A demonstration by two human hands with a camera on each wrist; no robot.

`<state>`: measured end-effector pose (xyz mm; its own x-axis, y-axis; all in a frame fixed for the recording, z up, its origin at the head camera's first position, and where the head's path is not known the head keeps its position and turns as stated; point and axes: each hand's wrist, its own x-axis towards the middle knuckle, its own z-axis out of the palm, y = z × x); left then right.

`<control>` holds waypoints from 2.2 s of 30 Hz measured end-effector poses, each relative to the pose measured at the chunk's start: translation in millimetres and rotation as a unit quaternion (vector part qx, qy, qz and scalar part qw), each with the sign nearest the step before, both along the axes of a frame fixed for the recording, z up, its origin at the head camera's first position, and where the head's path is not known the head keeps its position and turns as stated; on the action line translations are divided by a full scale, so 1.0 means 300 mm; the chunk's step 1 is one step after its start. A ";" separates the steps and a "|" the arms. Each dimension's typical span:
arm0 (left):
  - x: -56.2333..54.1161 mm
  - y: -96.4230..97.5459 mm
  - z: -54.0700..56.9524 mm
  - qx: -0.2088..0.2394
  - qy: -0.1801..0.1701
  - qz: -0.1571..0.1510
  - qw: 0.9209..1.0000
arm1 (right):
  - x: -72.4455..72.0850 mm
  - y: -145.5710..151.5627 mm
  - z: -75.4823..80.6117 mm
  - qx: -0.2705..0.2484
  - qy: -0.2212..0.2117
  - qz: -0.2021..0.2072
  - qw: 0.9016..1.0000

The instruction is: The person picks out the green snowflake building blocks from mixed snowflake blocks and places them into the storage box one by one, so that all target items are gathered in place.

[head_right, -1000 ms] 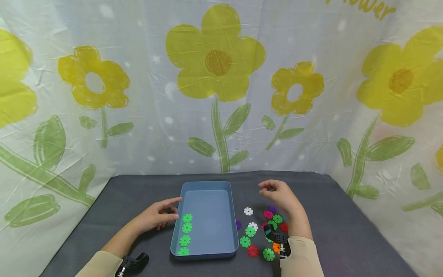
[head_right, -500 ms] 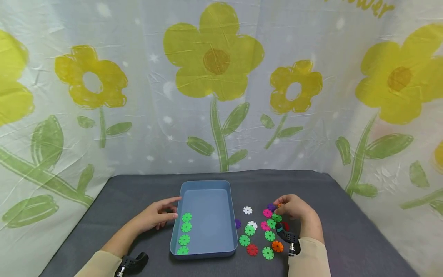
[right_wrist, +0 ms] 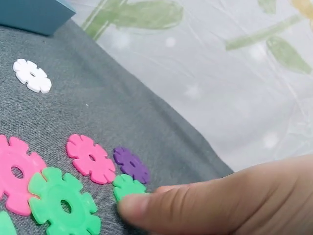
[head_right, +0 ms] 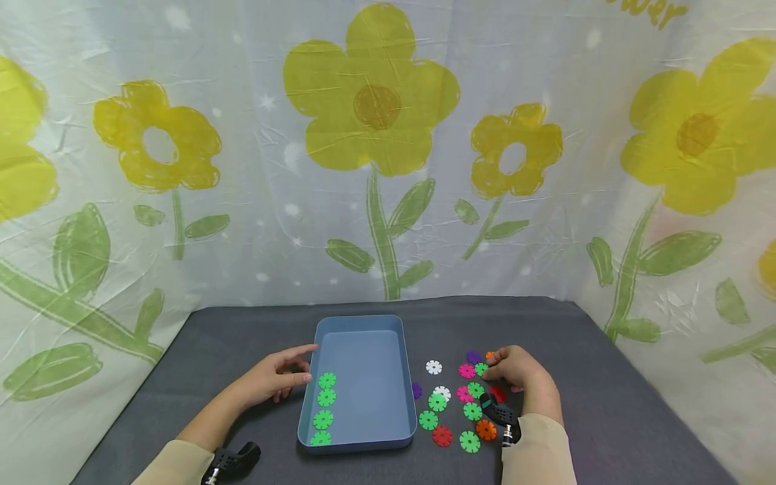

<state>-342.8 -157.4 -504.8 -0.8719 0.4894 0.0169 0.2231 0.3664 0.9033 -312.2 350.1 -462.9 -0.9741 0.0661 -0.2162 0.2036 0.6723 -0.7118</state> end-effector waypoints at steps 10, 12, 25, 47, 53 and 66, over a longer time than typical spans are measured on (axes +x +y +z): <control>0.002 -0.009 -0.004 -0.002 -0.009 0.001 1.000 | -0.009 -0.031 -0.032 0.046 0.045 0.024 0.998; 0.001 -0.010 -0.006 0.000 -0.009 0.001 1.000 | -0.018 -0.038 -0.044 0.049 0.054 0.023 0.997; -0.008 0.001 -0.005 0.012 -0.013 0.001 1.000 | -0.049 -0.066 -0.030 0.098 0.114 0.017 0.988; -0.005 -0.001 0.000 0.015 -0.014 -0.007 1.000 | -0.063 -0.076 -0.024 0.052 0.147 0.038 0.987; -0.002 -0.001 -0.001 0.013 -0.013 -0.007 1.000 | -0.057 -0.079 0.000 0.013 0.164 0.033 0.986; 0.000 -0.003 0.001 0.005 -0.006 0.005 1.000 | -0.038 -0.164 0.156 -0.049 0.188 0.024 0.981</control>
<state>-342.9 -158.4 -504.5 -0.8766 0.4811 0.0123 0.2097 0.3589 0.9095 -323.7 300.8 -416.1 -0.9878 0.0151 0.1551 -0.1153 0.5992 -0.7923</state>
